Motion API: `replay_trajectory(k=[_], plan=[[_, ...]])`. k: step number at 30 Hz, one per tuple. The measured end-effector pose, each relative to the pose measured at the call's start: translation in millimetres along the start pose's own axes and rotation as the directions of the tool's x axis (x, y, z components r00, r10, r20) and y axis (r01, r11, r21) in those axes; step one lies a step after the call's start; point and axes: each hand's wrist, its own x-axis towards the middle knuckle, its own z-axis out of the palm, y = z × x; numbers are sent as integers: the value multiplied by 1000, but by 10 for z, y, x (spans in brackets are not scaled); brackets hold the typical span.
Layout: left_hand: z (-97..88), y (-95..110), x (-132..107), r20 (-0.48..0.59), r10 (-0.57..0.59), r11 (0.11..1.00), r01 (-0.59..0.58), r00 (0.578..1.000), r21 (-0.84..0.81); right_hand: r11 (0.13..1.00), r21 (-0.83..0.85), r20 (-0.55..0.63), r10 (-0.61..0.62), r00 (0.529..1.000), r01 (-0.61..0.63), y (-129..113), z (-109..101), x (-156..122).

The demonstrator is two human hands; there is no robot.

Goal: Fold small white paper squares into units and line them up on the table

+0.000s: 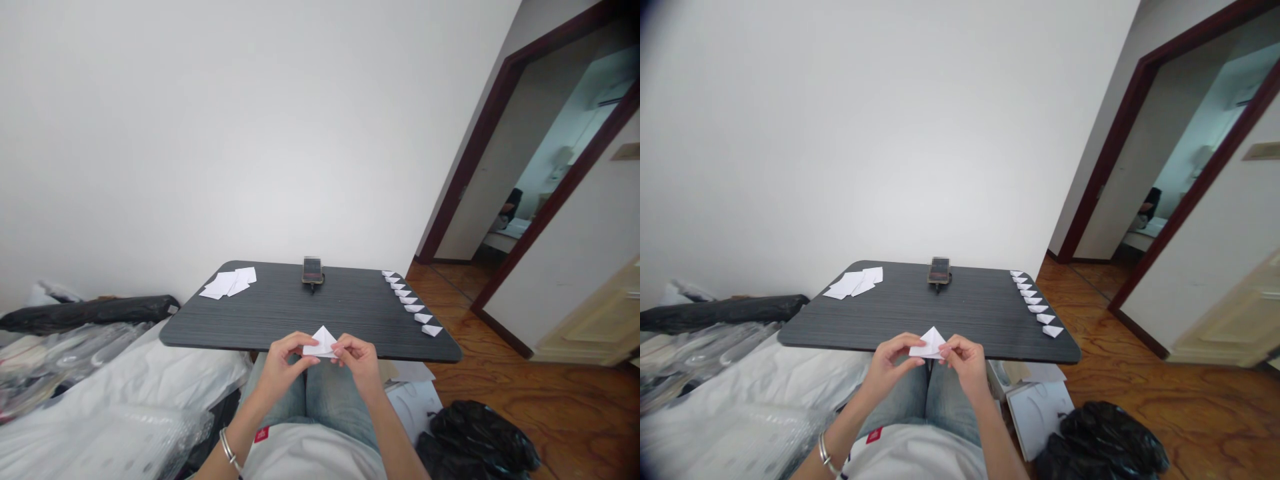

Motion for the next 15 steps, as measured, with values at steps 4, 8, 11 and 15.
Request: replay_trajectory(k=[4,8,11,15], plan=[[-6,31,4,-25,21,997,-19,999,74,1000,12,26,-23,999,22,-1,15,-3],[-11,24,4,-7,20,996,-19,1000,85,998,-36,63,-50,997,52,6,19,7],[-11,14,7,9,22,996,-22,1000,85,993,-83,66,-81,995,87,8,12,14],[-6,20,12,52,42,991,-48,998,121,978,-148,38,-142,989,146,7,6,12]])
